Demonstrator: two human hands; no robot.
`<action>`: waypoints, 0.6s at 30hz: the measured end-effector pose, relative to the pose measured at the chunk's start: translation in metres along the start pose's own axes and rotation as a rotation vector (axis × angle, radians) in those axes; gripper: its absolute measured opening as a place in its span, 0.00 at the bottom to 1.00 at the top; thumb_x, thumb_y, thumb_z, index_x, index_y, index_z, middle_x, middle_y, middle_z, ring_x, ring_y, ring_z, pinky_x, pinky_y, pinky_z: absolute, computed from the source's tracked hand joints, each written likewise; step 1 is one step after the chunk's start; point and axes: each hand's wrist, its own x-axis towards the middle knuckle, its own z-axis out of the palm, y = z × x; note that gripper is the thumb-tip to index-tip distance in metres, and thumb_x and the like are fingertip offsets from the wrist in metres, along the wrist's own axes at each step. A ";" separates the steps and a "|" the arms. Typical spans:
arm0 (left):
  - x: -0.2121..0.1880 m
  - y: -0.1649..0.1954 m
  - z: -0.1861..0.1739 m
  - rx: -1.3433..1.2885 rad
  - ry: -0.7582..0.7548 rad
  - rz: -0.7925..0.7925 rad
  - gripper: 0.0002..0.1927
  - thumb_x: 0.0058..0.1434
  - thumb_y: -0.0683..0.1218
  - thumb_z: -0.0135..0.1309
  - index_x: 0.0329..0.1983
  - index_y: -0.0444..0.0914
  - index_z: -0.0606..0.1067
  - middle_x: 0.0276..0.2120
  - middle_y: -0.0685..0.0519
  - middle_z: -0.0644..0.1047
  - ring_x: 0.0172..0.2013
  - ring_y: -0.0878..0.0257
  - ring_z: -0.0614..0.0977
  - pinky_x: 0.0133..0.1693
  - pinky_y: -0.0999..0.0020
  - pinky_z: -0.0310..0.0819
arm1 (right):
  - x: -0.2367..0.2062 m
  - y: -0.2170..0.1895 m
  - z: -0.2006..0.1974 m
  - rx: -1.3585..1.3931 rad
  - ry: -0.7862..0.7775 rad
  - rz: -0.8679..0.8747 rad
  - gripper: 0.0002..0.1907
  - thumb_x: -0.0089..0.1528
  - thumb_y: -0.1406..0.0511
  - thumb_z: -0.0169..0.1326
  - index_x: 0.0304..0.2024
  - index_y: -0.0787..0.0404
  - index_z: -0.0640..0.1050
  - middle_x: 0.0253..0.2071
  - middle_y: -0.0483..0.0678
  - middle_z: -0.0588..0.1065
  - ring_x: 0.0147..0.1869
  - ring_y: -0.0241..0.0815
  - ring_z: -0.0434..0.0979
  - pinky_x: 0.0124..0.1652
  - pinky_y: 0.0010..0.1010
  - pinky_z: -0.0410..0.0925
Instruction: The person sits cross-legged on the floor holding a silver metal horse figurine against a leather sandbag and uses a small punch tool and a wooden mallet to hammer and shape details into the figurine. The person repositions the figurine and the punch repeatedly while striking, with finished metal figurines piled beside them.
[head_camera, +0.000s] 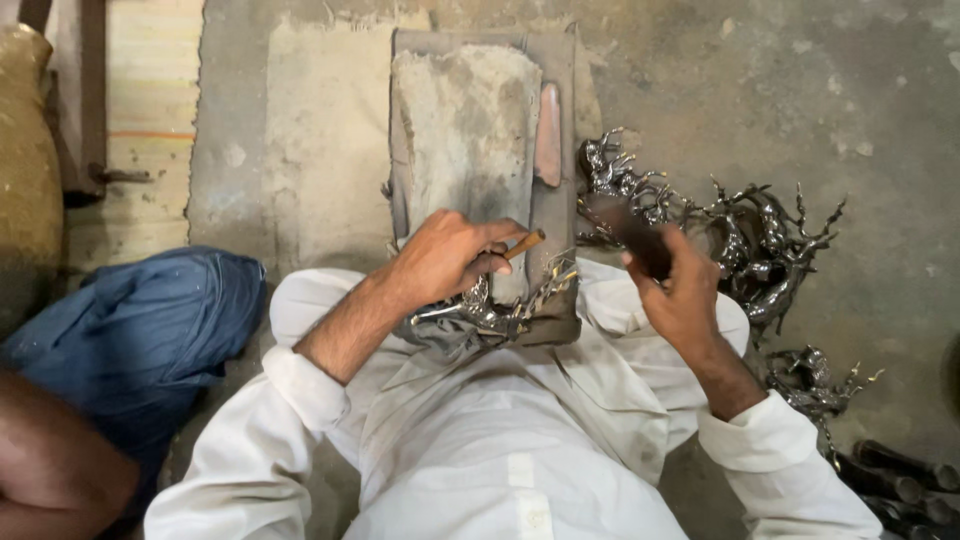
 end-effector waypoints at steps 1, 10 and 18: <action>0.000 -0.001 0.000 -0.028 0.025 0.039 0.21 0.57 0.44 0.65 0.54 0.41 0.77 0.30 0.45 0.83 0.33 0.44 0.84 0.35 0.51 0.75 | 0.000 0.001 0.001 -0.051 0.007 -0.043 0.15 0.61 0.67 0.65 0.47 0.64 0.76 0.36 0.56 0.78 0.37 0.55 0.81 0.38 0.40 0.71; 0.002 -0.004 -0.002 -0.094 0.070 0.107 0.21 0.57 0.42 0.64 0.54 0.41 0.76 0.31 0.46 0.83 0.32 0.46 0.84 0.33 0.53 0.75 | -0.001 0.008 0.004 -0.001 0.035 0.004 0.16 0.59 0.67 0.64 0.49 0.63 0.76 0.39 0.53 0.79 0.40 0.55 0.80 0.41 0.39 0.71; 0.002 -0.003 -0.001 -0.048 -0.016 0.039 0.18 0.59 0.45 0.65 0.52 0.41 0.78 0.28 0.45 0.81 0.29 0.44 0.82 0.32 0.51 0.73 | -0.006 0.004 0.001 -0.334 0.035 -0.316 0.21 0.52 0.72 0.62 0.49 0.63 0.78 0.43 0.54 0.79 0.46 0.55 0.79 0.45 0.41 0.71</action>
